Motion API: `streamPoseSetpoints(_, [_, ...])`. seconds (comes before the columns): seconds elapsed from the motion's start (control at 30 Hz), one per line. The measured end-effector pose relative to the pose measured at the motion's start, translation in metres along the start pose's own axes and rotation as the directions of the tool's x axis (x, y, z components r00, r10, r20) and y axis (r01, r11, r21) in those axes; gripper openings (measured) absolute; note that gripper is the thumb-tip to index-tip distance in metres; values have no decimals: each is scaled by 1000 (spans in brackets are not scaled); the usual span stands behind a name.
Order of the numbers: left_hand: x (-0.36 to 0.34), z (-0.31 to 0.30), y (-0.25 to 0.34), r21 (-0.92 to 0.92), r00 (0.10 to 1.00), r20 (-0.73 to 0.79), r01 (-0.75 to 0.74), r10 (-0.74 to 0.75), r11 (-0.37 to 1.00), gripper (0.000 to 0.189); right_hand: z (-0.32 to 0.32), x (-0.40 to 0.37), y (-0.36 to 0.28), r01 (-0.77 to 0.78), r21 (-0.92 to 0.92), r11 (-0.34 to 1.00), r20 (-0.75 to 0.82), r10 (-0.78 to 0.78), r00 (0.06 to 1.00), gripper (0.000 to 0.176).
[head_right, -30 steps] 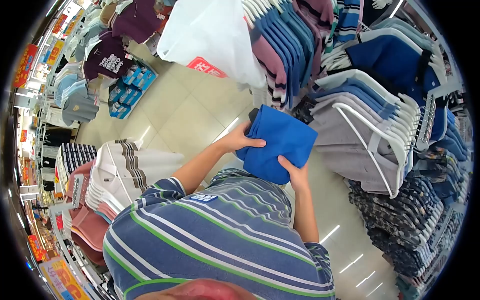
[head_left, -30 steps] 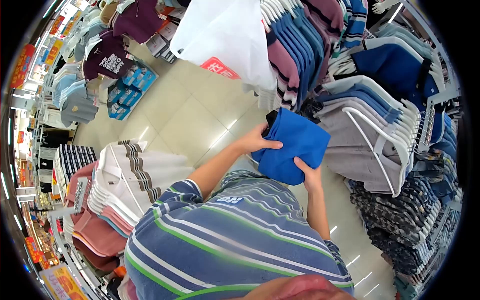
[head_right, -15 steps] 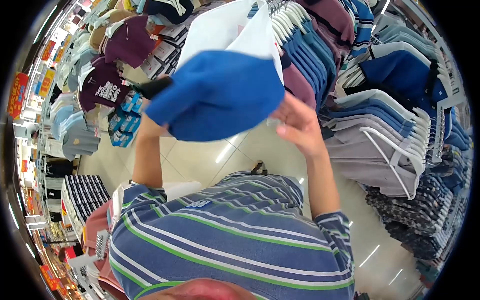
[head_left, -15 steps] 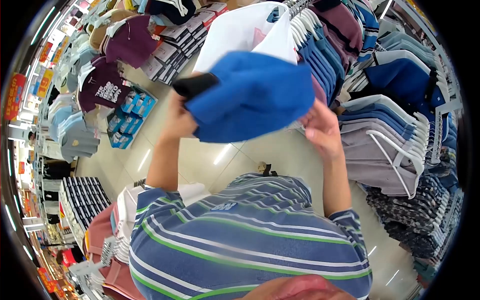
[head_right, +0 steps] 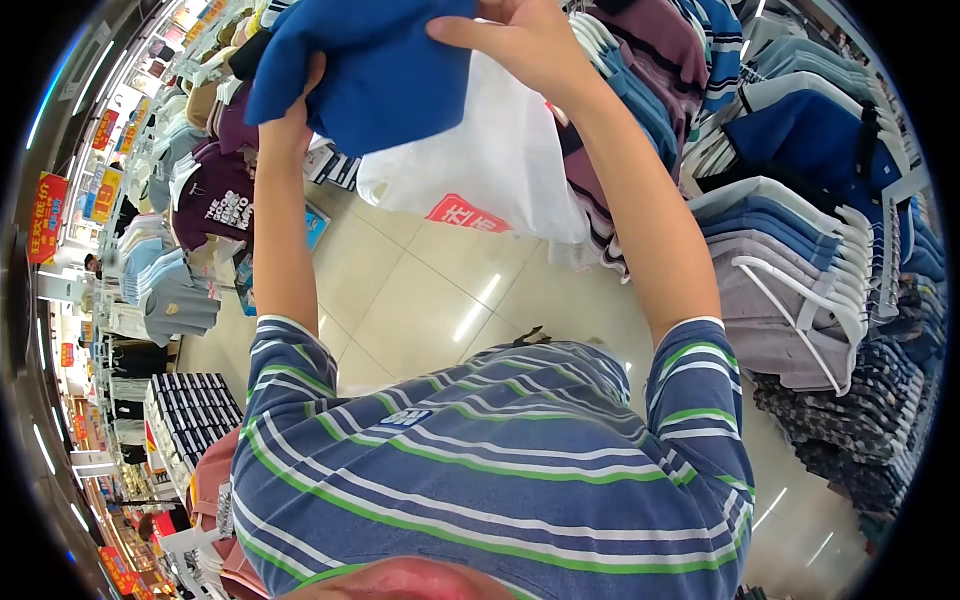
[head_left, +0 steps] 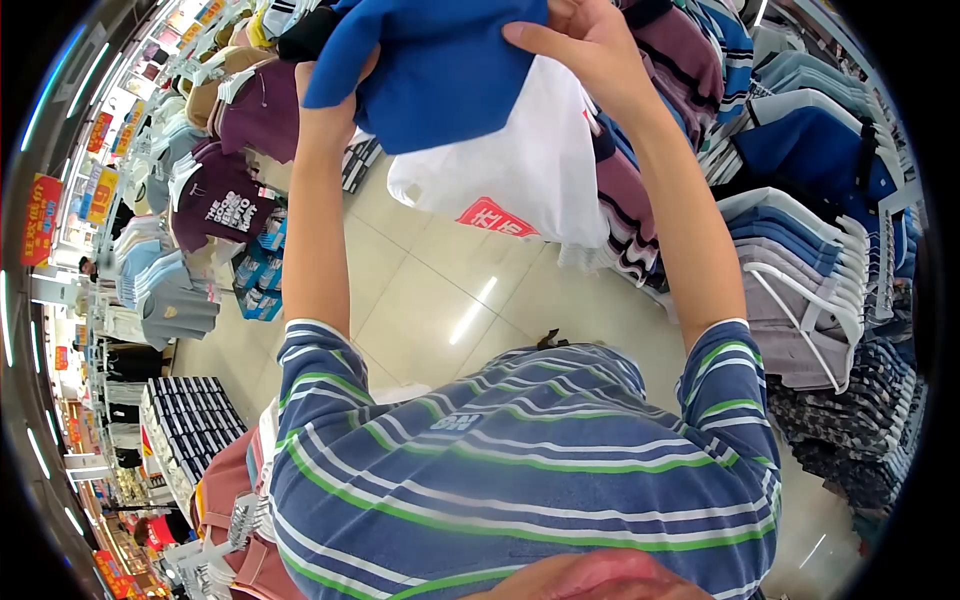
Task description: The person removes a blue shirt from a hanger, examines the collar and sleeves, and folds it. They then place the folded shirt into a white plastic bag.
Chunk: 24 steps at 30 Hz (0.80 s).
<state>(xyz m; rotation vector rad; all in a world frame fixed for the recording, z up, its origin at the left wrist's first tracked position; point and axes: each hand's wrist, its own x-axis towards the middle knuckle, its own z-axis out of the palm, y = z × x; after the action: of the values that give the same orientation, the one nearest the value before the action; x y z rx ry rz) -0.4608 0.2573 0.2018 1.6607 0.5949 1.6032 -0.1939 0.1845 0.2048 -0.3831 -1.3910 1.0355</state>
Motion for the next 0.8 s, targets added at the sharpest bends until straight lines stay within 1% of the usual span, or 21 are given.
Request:
streamPoseSetpoints(0.03, [6,1,-2,4,1000,7,-3,3,1000,19,0,3,0,7,3,1000,-4,-7,1000,62])
streamPoseSetpoints(0.1, [17,0,-5,12,1000,8,-3,3,1000,25,-7,10,5,20,-270,963,89,5,996,82])
streamPoseSetpoints(0.13, [22,-1,-7,15,1000,9,-2,2,1000,27,-25,16,33,225,-557,799,229,-113,967,67])
streamPoseSetpoints(0.17, [26,-3,-8,18,1000,8,-2,2,1000,30,-26,10,44,228,-558,798,225,-119,967,67])
streamPoseSetpoints(0.23, [31,-9,-11,25,1000,7,-4,4,1000,35,-17,7,43,133,-816,563,203,64,977,60])
streamPoseSetpoints(0.27, [29,-15,-15,32,1000,20,-2,1,999,36,-18,4,39,82,-891,446,210,246,946,58])
streamPoseSetpoints(0.3, [25,-21,-22,36,1000,25,-3,3,999,36,-18,1,44,81,-890,449,208,240,948,58])
streamPoseSetpoints(0.37, [22,-29,-33,131,994,104,-58,45,990,31,-20,-5,59,179,-970,163,236,474,848,58])
streamPoseSetpoints(0.4, [18,-25,-31,83,999,27,24,-26,996,28,-17,-10,57,178,-971,163,235,470,851,58])
streamPoseSetpoints(0.47, [14,-19,-28,112,999,42,-4,-1,994,27,-8,-33,49,241,-969,56,226,600,768,41])
streamPoseSetpoints(0.5, [11,-15,-26,140,998,56,-29,21,990,26,-9,-42,49,242,-969,56,226,602,766,41])
streamPoseSetpoints(0.53, [7,-7,-19,188,995,100,-35,16,982,44,-12,-52,49,309,-946,96,312,531,788,30])
streamPoseSetpoints(0.57, [6,-7,-19,185,995,97,-33,15,982,44,-16,-62,48,378,-917,128,393,453,800,20])
streamPoseSetpoints(0.6, [6,-5,-19,298,969,240,-130,57,946,45,-14,-74,39,394,-910,132,415,301,859,11])
streamPoseSetpoints(0.63, [5,3,-12,389,921,383,-237,78,890,47,-14,-79,29,393,-910,130,413,305,858,11])
streamPoseSetpoints(0.7, [0,22,7,536,838,542,-294,-56,792,47,-16,-85,12,399,-916,40,393,288,873,11])
streamPoseSetpoints(0.73, [2,26,6,514,768,636,-348,-76,784,47,-20,-90,10,408,-913,27,405,189,894,11])
streamPoseSetpoints(0.77, [6,30,3,485,686,721,-401,-96,777,48,-22,-92,7,402,-915,23,399,191,897,11])
streamPoseSetpoints(0.8, [5,35,-4,445,652,750,-378,-108,811,48,-25,-93,2,416,-909,21,415,139,899,11])
